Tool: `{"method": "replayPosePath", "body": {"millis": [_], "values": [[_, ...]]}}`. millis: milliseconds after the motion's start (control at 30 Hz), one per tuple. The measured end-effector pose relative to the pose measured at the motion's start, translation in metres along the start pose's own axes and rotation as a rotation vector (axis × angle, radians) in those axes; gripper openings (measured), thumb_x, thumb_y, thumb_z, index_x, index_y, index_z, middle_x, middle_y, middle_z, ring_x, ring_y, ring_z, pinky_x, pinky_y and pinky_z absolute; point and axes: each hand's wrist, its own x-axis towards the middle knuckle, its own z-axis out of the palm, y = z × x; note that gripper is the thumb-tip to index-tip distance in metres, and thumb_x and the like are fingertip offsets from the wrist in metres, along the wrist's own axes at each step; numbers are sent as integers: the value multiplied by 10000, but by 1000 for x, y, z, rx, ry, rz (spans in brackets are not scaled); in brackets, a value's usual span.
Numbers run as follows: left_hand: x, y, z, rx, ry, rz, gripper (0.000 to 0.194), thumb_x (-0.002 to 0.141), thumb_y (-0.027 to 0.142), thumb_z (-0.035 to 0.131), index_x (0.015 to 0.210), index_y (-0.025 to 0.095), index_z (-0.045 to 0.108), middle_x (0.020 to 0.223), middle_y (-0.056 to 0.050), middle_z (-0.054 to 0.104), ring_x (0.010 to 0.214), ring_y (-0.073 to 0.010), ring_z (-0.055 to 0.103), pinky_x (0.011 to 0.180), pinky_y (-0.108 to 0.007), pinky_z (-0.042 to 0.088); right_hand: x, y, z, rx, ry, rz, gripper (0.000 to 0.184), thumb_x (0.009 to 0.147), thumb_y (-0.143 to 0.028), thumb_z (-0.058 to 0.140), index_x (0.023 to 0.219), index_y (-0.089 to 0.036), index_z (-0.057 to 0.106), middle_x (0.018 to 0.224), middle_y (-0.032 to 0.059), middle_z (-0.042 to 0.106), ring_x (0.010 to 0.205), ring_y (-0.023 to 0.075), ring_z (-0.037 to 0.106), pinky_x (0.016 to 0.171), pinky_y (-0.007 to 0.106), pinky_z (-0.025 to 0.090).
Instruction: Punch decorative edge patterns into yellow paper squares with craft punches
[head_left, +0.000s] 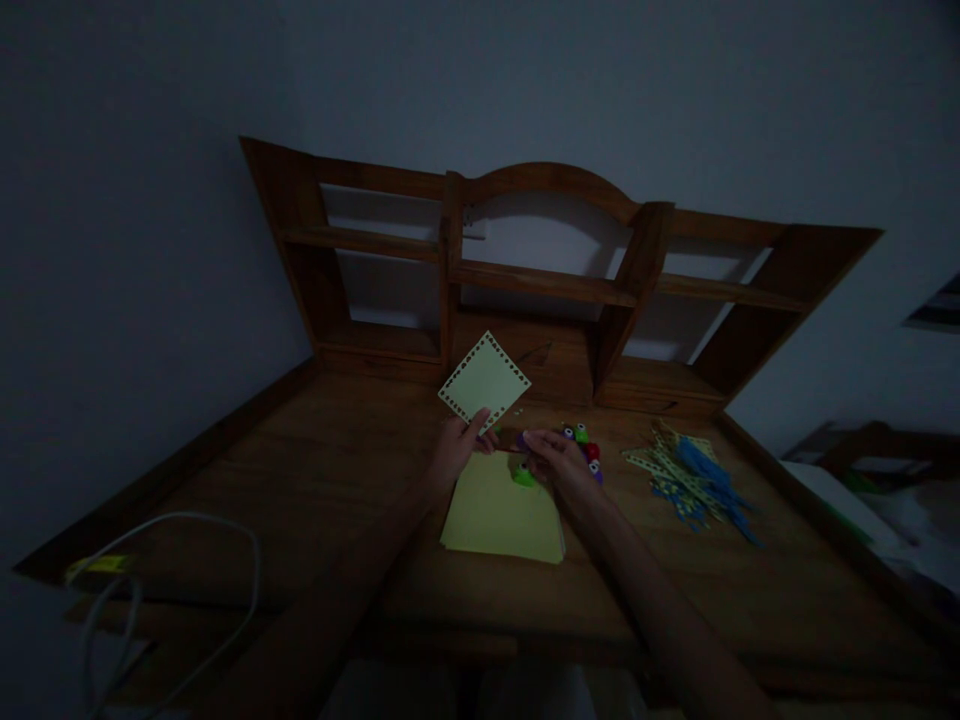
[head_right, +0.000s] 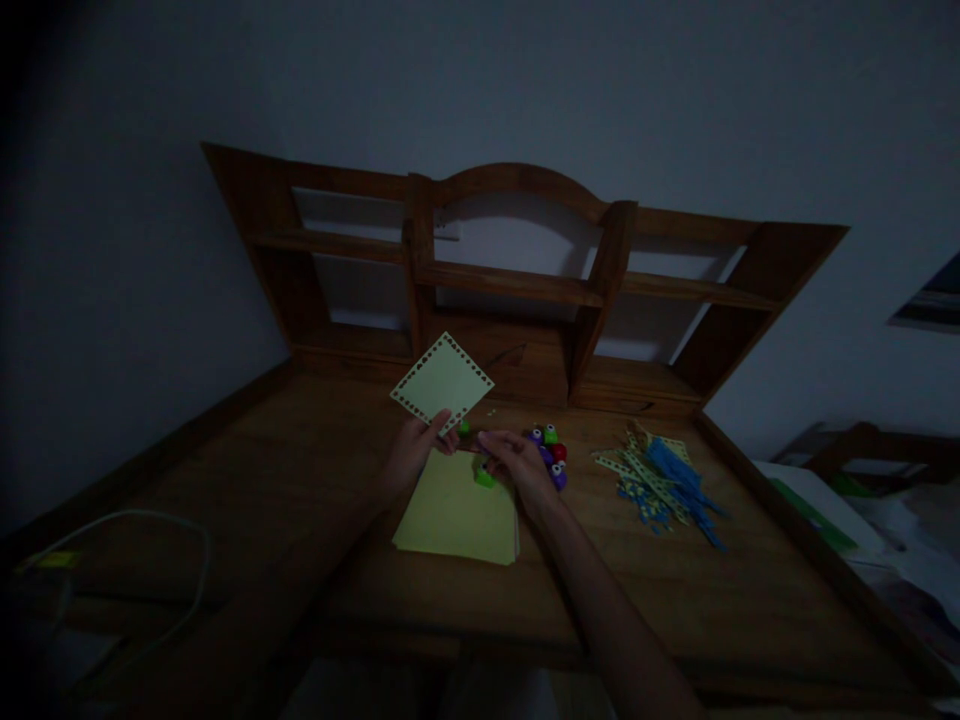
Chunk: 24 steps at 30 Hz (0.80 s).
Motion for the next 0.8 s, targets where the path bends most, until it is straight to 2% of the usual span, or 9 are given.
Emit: {"method": "replayPosePath", "body": {"millis": [100, 167, 333, 600, 800], "values": [[-1, 4, 0, -32, -2, -8, 476, 830, 566, 553, 681, 125, 657, 630, -64, 669, 534, -159, 609, 554, -269, 503, 1, -5, -1, 70, -19, 22, 408, 752, -561, 681, 791, -155, 699, 804, 60, 705, 477, 80, 473, 413, 214, 300], [0, 5, -1, -37, 4, -3, 433, 801, 545, 604, 702, 128, 661, 654, -61, 677, 554, -165, 616, 564, -275, 507, 3, -9, -3, 165, -51, 80, 454, 772, -609, 632, 809, -161, 695, 777, 56, 701, 445, 75, 444, 395, 212, 300], [2, 0, -4, -34, -28, -22, 385, 770, 506, 660, 714, 125, 676, 673, -60, 677, 587, -166, 623, 591, -276, 503, 6, -14, -12, 382, -101, 195, 441, 806, -604, 603, 842, -173, 684, 731, 34, 683, 445, 66, 464, 408, 185, 369], [3, -9, -4, -112, -27, -65, 379, 745, 504, 680, 767, 126, 676, 713, -61, 684, 594, -156, 615, 598, -275, 494, 4, -15, -14, 411, -84, 192, 403, 801, -593, 623, 841, -195, 668, 783, 31, 704, 512, 89, 551, 444, 196, 407], [1, -6, -2, -184, -68, -122, 297, 748, 423, 675, 718, 130, 640, 657, -33, 642, 530, -124, 570, 550, -247, 459, 3, -17, -13, 416, -95, 224, 449, 801, -628, 595, 807, -185, 669, 617, 10, 621, 471, 96, 497, 440, 206, 376]]}}
